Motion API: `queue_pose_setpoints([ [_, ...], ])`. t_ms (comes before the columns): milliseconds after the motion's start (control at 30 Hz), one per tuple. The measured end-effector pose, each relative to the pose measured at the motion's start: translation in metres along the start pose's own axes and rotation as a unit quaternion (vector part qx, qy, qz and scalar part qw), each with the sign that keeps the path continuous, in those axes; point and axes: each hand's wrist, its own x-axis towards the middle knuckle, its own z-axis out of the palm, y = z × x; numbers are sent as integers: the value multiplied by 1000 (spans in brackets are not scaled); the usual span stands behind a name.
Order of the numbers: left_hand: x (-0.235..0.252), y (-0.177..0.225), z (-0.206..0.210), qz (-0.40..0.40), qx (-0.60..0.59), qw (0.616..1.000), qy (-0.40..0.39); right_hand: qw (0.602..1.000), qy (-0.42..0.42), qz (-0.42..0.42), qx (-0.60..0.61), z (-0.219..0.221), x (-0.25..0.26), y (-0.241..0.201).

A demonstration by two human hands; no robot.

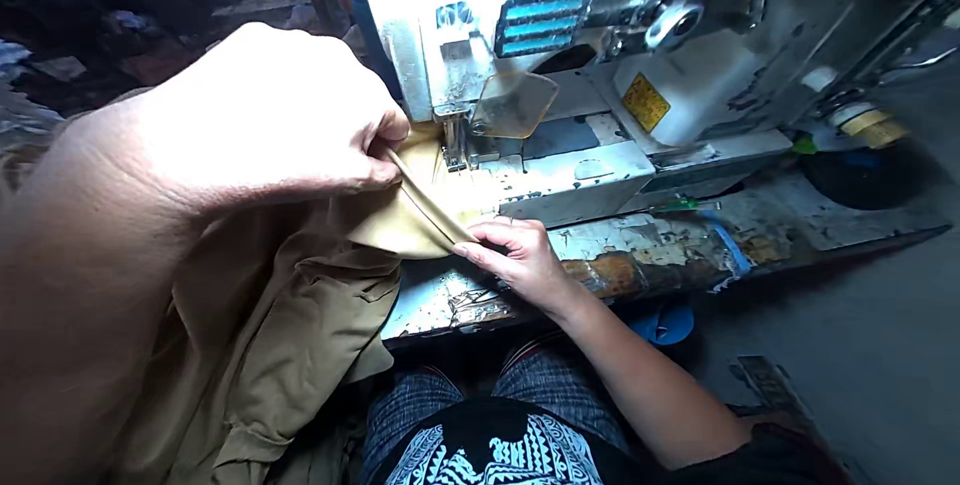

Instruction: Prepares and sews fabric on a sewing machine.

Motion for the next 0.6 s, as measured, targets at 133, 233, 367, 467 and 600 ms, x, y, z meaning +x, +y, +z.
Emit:
queue_pose_setpoints([
  [133, 6, 13, -13, -10, 0, 1000, -13, 999, -2, 7, 34, 0, 0, 1],
  [233, 13, 40, -35, -38, 18, 998, -41, 998, -4, 14, 59, 0, 1, 1],
  [367, 20, 73, -62, -71, 58, 989, -113, 997, -1, 24, 76, 1, 1, 1],
  [467, 21, 69, -62, -84, 54, 988, -115, 995, -3, 30, 95, 0, 1, 1],
  [600, 17, 53, -47, -54, 22, 997, -59, 994, -5, 32, 101, -1, 0, 0],
])
